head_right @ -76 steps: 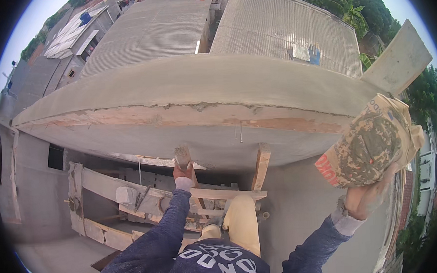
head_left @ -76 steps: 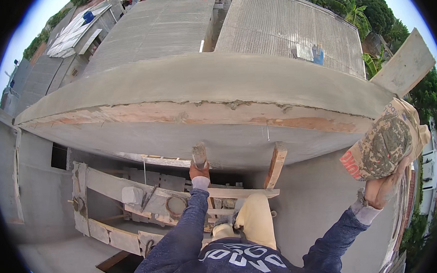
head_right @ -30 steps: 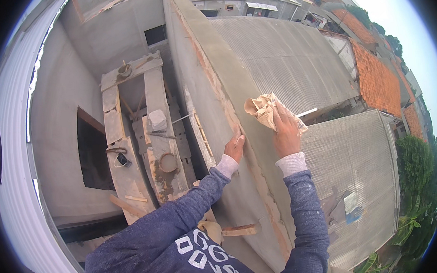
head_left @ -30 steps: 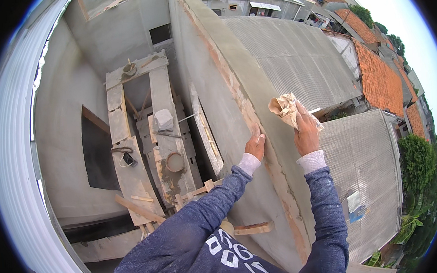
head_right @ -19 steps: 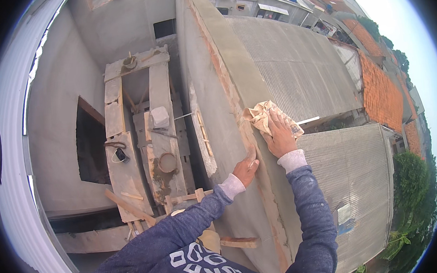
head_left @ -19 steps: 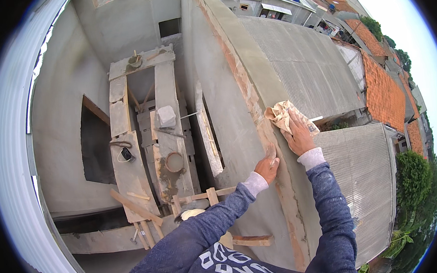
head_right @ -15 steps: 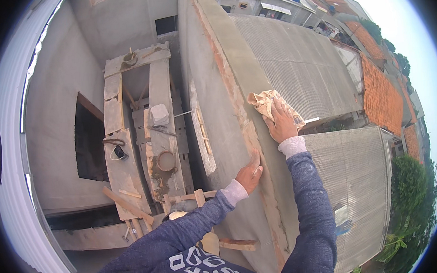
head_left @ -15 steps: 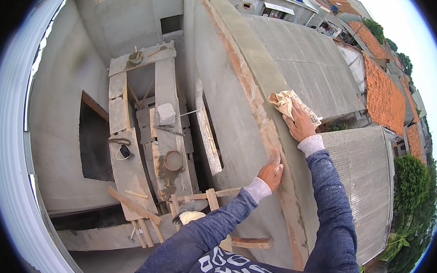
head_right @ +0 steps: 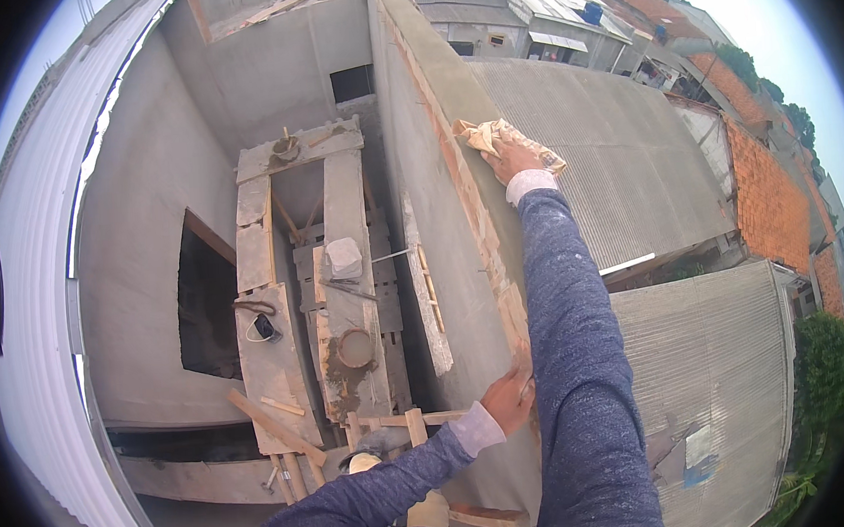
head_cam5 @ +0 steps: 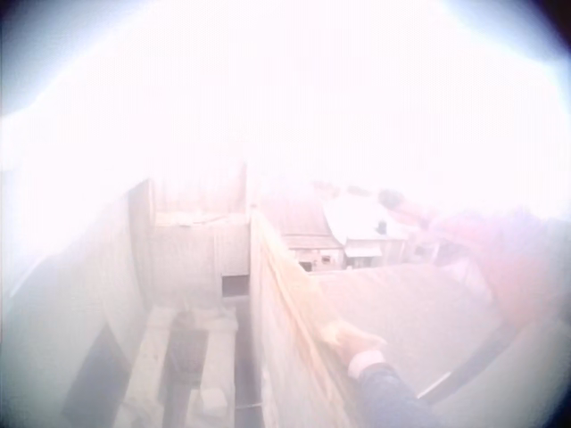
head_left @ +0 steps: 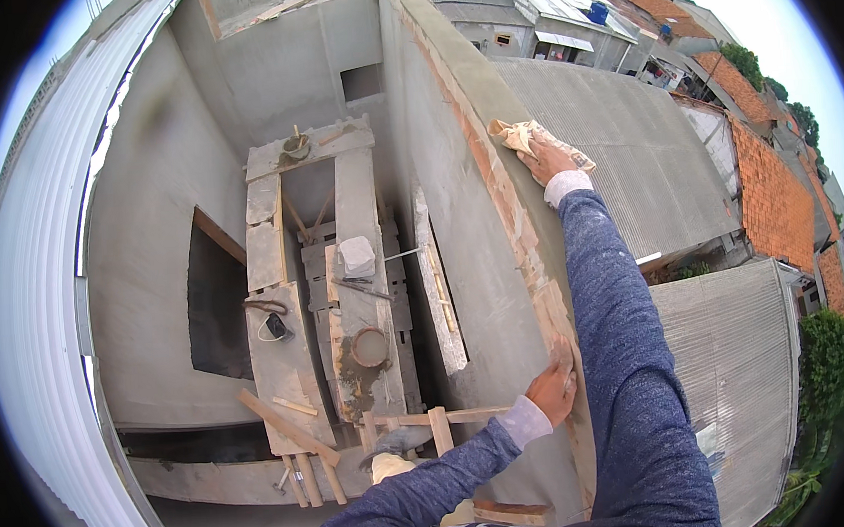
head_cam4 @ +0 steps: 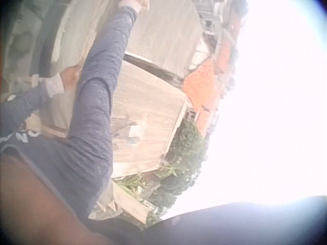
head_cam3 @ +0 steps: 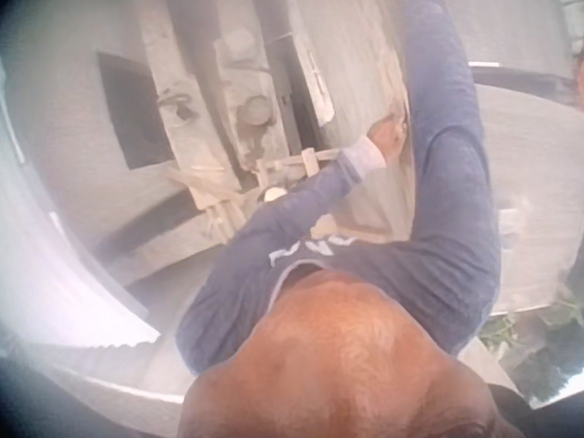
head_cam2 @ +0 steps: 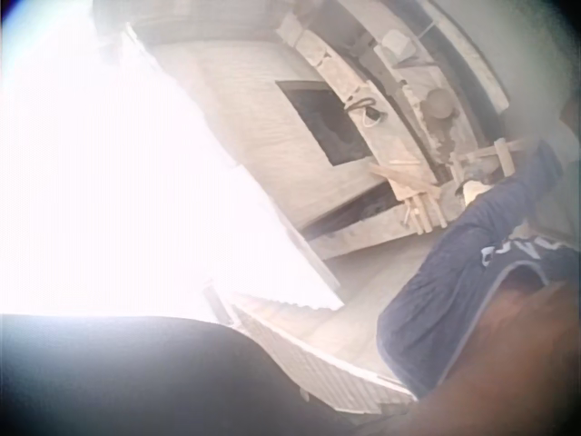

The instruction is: The person smooths a freshly poured concrete edge on a rooftop using a cloth and a trowel. They wipe the surface with a cloth, then apply and level cement with a trowel, and finally smooth the edge with a wooden float.

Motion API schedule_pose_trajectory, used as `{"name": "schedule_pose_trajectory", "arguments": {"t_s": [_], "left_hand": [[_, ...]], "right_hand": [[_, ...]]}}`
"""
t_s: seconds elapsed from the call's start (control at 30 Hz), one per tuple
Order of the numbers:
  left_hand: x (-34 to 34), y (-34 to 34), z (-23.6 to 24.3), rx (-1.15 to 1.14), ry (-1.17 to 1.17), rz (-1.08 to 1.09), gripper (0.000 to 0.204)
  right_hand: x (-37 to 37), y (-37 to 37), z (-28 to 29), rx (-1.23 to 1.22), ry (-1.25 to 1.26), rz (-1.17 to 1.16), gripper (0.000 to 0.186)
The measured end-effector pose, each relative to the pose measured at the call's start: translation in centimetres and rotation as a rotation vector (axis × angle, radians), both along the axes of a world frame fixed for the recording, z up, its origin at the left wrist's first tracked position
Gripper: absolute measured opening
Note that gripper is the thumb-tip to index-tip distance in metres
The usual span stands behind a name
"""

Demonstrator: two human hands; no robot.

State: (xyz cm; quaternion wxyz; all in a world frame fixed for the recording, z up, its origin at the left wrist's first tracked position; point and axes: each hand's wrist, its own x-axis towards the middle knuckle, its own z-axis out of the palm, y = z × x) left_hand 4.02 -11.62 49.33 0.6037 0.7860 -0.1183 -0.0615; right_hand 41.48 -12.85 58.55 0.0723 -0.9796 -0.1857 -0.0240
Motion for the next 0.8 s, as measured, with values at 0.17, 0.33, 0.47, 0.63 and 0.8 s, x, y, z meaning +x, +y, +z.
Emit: {"name": "schedule_pose_trajectory", "arguments": {"t_s": [0.17, 0.33, 0.47, 0.63, 0.8], "left_hand": [[-0.4, 0.7, 1.2, -0.002, 0.024, 0.005, 0.068], [-0.6, 0.6, 0.2, 0.041, -0.077, 0.072, 0.067], [-0.2, 1.2, 1.4, 0.022, 0.008, -0.018, 0.07], [-0.3, 0.3, 0.2, 0.033, -0.14, 0.022, 0.073], [-0.3, 0.0, 0.0, 0.114, -0.115, 0.022, 0.079]], "right_hand": [[-6.5, -3.0, -0.6, 0.054, -0.009, 0.371, 0.047], [-22.2, -10.4, 0.5, 0.022, 0.024, 0.466, 0.053], [-23.9, -14.5, 0.9, 0.073, 0.002, 0.254, 0.051], [-10.3, -11.0, -2.2, 0.165, -0.162, 0.187, 0.043], [-1.3, -0.3, -0.3, -0.05, -0.082, -0.007, 0.051]]}}
